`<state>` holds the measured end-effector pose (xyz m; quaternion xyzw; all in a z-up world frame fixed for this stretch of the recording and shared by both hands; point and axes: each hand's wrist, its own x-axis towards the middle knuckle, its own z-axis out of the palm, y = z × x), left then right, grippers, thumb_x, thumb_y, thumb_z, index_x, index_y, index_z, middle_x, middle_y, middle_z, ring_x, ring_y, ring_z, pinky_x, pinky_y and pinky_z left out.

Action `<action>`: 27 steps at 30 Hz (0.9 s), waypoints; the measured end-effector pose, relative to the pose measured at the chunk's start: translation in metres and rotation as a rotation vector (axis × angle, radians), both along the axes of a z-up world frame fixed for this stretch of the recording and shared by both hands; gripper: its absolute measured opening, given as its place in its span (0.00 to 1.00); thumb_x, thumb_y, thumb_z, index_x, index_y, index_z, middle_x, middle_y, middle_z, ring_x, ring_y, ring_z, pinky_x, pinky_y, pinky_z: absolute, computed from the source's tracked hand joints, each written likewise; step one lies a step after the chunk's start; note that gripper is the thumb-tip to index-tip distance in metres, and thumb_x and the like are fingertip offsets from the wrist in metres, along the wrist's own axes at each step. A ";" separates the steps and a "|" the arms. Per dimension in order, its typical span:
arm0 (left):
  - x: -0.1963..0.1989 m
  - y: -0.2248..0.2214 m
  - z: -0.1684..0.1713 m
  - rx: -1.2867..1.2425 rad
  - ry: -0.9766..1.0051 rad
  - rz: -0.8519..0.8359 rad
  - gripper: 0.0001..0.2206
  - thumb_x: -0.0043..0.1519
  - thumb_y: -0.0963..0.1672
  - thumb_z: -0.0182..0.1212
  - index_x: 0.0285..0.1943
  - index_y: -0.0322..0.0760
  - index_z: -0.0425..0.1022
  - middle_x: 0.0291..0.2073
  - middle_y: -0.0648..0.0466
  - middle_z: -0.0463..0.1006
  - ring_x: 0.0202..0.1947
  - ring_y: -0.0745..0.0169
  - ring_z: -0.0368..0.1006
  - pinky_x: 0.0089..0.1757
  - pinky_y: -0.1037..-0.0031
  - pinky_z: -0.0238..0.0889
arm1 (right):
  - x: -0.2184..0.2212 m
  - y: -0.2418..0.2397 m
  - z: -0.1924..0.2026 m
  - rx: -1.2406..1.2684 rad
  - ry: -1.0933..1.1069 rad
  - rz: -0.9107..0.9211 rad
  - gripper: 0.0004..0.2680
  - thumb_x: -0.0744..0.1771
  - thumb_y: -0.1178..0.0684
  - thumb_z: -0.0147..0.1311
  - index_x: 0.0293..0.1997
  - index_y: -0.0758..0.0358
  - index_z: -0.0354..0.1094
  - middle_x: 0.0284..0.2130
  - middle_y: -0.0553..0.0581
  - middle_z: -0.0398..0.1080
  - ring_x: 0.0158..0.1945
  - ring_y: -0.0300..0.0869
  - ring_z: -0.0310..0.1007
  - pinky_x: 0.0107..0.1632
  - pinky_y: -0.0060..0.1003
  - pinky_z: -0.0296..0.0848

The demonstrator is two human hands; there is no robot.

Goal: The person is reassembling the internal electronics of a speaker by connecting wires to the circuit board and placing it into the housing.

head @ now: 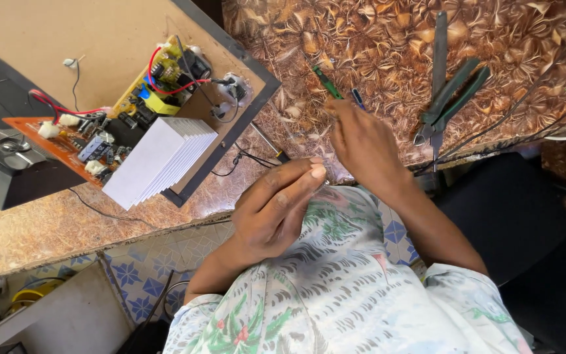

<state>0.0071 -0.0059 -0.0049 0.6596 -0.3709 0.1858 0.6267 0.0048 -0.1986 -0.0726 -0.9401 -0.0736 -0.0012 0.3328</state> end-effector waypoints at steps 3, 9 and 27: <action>-0.001 -0.006 -0.007 -0.040 0.021 0.001 0.07 0.60 0.32 0.62 0.45 0.17 0.81 0.39 0.32 0.82 0.37 0.33 0.82 0.39 0.50 0.80 | 0.008 0.018 -0.030 0.014 -0.011 0.075 0.10 0.67 0.70 0.46 0.53 0.82 0.63 0.39 0.85 0.70 0.36 0.79 0.72 0.33 0.73 0.67; -0.008 -0.010 -0.017 -0.027 0.040 0.072 0.05 0.61 0.35 0.64 0.45 0.21 0.78 0.37 0.36 0.81 0.33 0.34 0.81 0.34 0.55 0.77 | 0.028 0.021 -0.188 -0.322 -0.133 0.047 0.09 0.71 0.47 0.51 0.46 0.62 0.64 0.39 0.63 0.67 0.44 0.57 0.71 0.57 0.54 0.65; 0.014 0.015 -0.006 0.004 -0.408 0.295 0.03 0.61 0.40 0.70 0.42 0.40 0.85 0.45 0.44 0.83 0.47 0.39 0.80 0.49 0.50 0.77 | -0.014 0.027 0.058 1.346 -0.020 0.271 0.13 0.67 0.55 0.54 0.41 0.85 0.74 0.27 0.73 0.71 0.23 0.51 0.78 0.25 0.40 0.82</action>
